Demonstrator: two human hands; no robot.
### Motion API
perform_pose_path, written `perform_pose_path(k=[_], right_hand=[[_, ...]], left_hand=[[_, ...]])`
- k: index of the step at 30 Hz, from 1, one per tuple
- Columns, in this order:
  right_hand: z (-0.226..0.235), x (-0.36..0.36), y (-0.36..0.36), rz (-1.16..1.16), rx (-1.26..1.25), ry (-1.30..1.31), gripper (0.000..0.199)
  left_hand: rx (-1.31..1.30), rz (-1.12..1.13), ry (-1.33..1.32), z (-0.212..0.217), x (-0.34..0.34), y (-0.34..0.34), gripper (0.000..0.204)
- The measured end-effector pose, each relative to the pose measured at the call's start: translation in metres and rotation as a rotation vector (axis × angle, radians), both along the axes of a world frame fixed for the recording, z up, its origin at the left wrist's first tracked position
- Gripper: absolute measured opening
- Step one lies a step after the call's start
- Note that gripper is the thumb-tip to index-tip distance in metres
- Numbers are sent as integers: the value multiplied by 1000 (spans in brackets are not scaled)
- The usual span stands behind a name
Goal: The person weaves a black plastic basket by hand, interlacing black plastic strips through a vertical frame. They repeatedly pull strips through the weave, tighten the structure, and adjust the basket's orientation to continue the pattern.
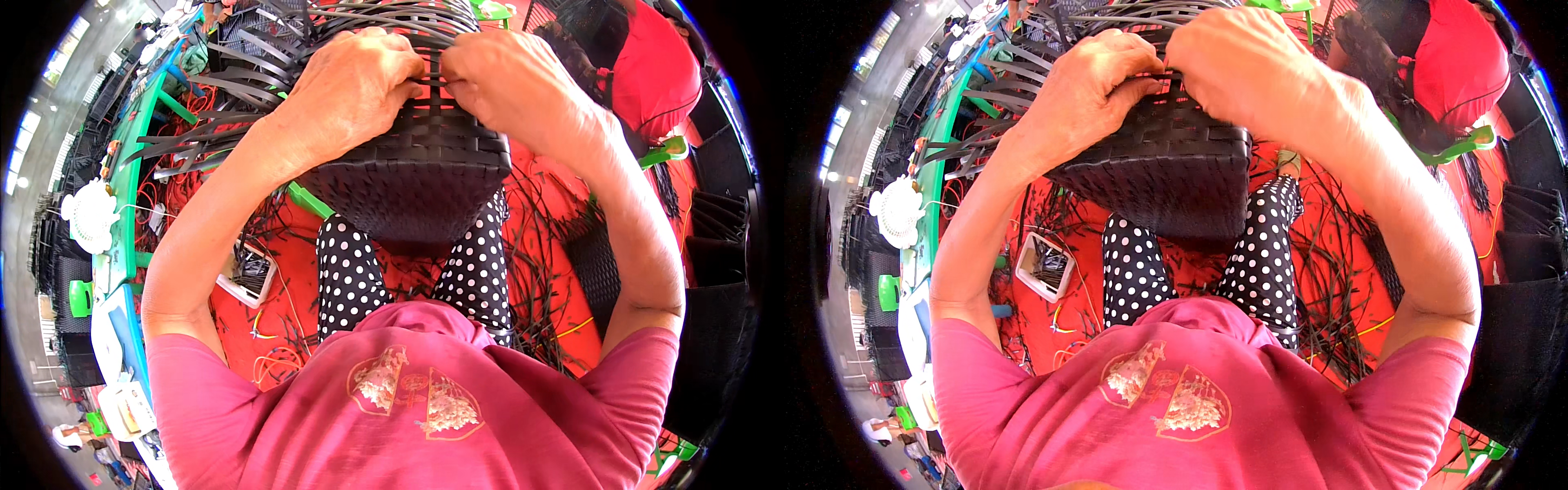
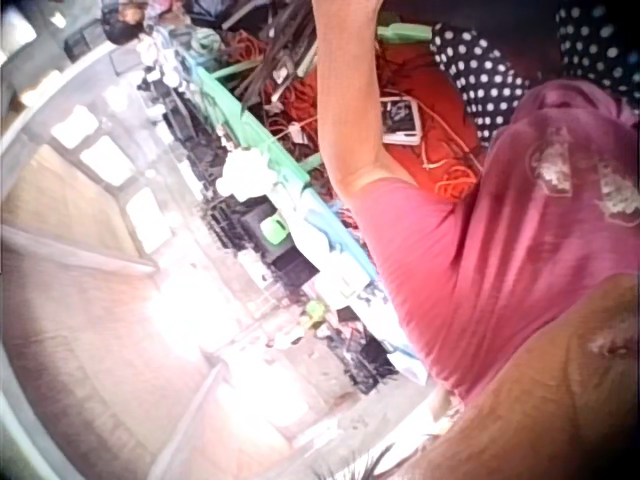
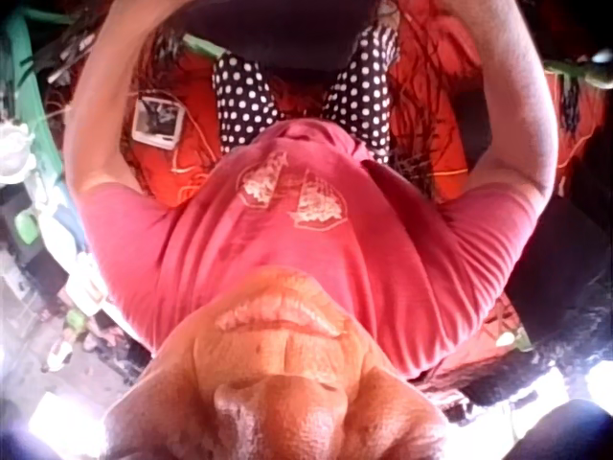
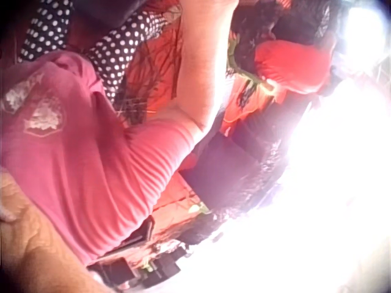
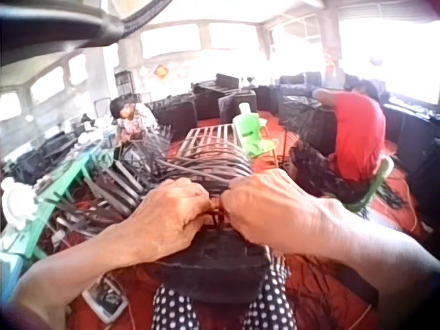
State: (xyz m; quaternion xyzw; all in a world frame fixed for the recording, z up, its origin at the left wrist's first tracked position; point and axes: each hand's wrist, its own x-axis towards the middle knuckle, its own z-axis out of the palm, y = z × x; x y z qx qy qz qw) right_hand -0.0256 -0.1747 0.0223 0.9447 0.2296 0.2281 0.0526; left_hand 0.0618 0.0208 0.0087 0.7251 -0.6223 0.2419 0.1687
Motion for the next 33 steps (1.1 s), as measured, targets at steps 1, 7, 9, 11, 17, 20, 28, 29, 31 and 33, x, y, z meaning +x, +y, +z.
perform_pose_path(k=[1,7,9,11,17,20,28,29,31,33], right_hand=[[4,1,-3,-12,152,102,11],[8,6,-24,254,516,193,21],[29,-5,4,122,568,304,22],[25,4,1,330,497,197,18],[34,-10,11,115,115,257,13],[34,-5,4,69,109,291,12],[45,0,-19,155,389,460,12],[43,-2,-22,132,476,418,13],[33,-3,-27,92,649,335,15],[33,-2,-30,120,657,358,16]], left_hand=[[25,42,-42,1,-1,2,12],[-64,191,-272,16,-1,15,6],[-67,136,-199,21,0,16,6],[-38,52,-39,28,-1,10,6],[-25,63,237,15,-8,3,16],[20,55,118,10,-3,2,15],[46,152,-168,9,-5,2,13],[-10,123,-204,12,-6,1,10],[-119,71,-273,17,-6,0,5],[-130,60,-341,24,-11,-5,6]])
